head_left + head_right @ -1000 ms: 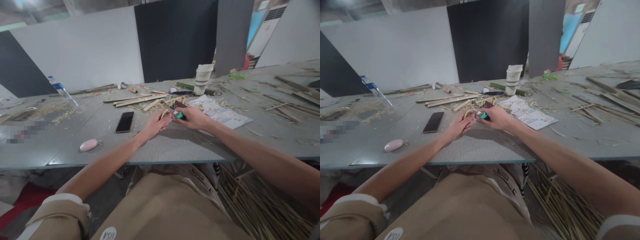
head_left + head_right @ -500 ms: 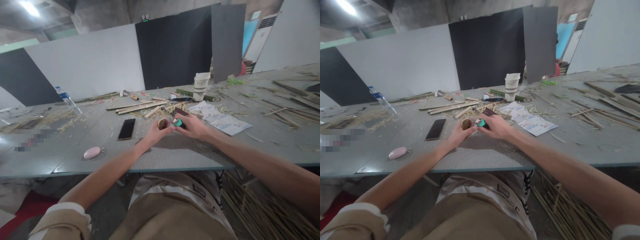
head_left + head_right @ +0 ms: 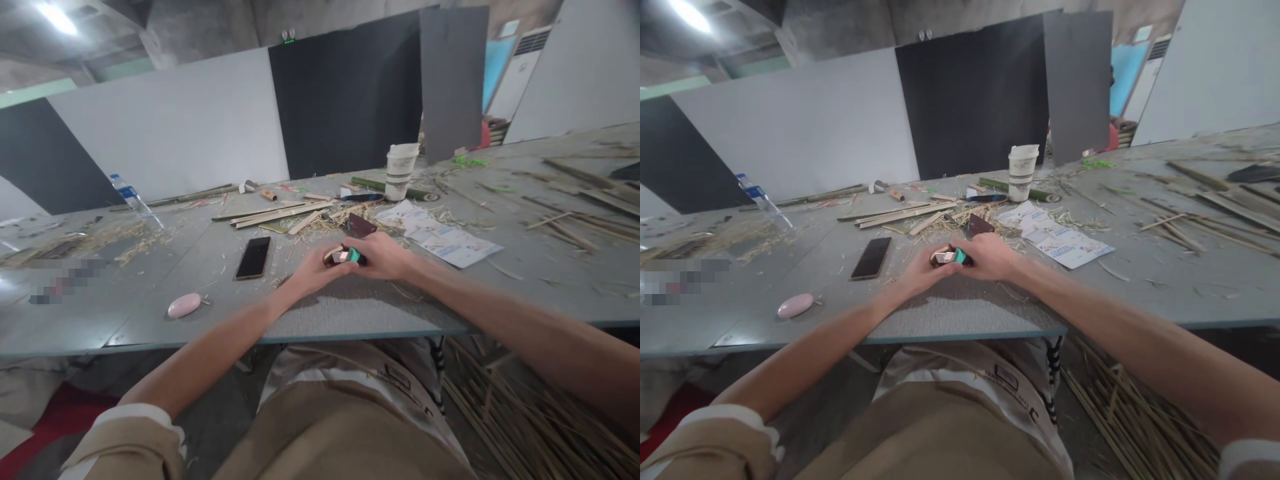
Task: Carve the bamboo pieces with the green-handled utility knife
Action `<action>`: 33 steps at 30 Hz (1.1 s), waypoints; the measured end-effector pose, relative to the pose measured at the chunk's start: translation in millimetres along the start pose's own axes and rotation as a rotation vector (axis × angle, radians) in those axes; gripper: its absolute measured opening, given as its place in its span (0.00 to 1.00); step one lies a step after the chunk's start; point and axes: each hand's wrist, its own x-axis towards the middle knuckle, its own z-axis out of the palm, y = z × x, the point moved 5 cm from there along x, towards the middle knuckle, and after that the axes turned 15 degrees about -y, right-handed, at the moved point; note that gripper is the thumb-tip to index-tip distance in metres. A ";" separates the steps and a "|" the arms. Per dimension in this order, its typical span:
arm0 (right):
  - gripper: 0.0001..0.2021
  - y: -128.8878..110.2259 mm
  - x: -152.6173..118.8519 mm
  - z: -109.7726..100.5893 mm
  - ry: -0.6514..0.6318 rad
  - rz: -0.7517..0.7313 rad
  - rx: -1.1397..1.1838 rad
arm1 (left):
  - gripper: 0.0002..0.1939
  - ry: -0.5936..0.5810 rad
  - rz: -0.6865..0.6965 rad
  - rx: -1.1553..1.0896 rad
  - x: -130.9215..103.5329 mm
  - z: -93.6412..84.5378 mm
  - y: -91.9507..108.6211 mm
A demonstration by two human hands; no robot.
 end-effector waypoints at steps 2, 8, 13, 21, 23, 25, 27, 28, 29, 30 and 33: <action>0.23 -0.8 0.4 -0.3 -0.009 0.005 -0.006 | 0.17 0.010 -0.008 0.019 0.0 -0.4 0.1; 0.23 -1.6 0.8 -2.4 -0.017 0.026 -0.013 | 0.18 0.029 -0.031 0.051 1.1 0.4 -0.4; 0.23 -0.9 0.0 -3.4 -0.021 0.010 -0.024 | 0.17 0.032 -0.056 0.070 -0.8 1.0 -1.8; 0.24 2.0 -1.3 -4.3 0.023 -0.026 -0.023 | 0.18 0.059 -0.107 0.109 -0.3 0.8 -6.1; 0.24 1.7 -1.6 -4.3 0.027 -0.033 -0.021 | 0.18 0.055 -0.111 0.116 -0.2 1.2 -6.3; 0.24 1.2 -1.8 -4.4 0.025 -0.036 -0.023 | 0.18 0.054 -0.109 0.121 0.0 1.5 -6.5; 0.24 0.9 -1.9 -4.5 0.023 -0.036 -0.029 | 0.18 0.054 -0.107 0.126 0.3 1.7 -6.8; 0.23 0.8 -1.9 -4.6 0.021 -0.035 -0.031 | 0.18 0.055 -0.105 0.127 0.4 1.7 -6.8; 0.23 0.6 -2.0 -4.7 0.020 -0.035 -0.034 | 0.18 0.055 -0.104 0.129 0.4 1.7 -6.8; 0.23 0.5 -2.0 -4.7 0.019 -0.036 -0.036 | 0.18 0.055 -0.103 0.132 0.5 1.8 -6.7; 0.23 0.2 -2.3 -4.7 0.020 -0.038 -0.041 | 0.18 0.054 -0.100 0.139 0.2 1.7 -5.7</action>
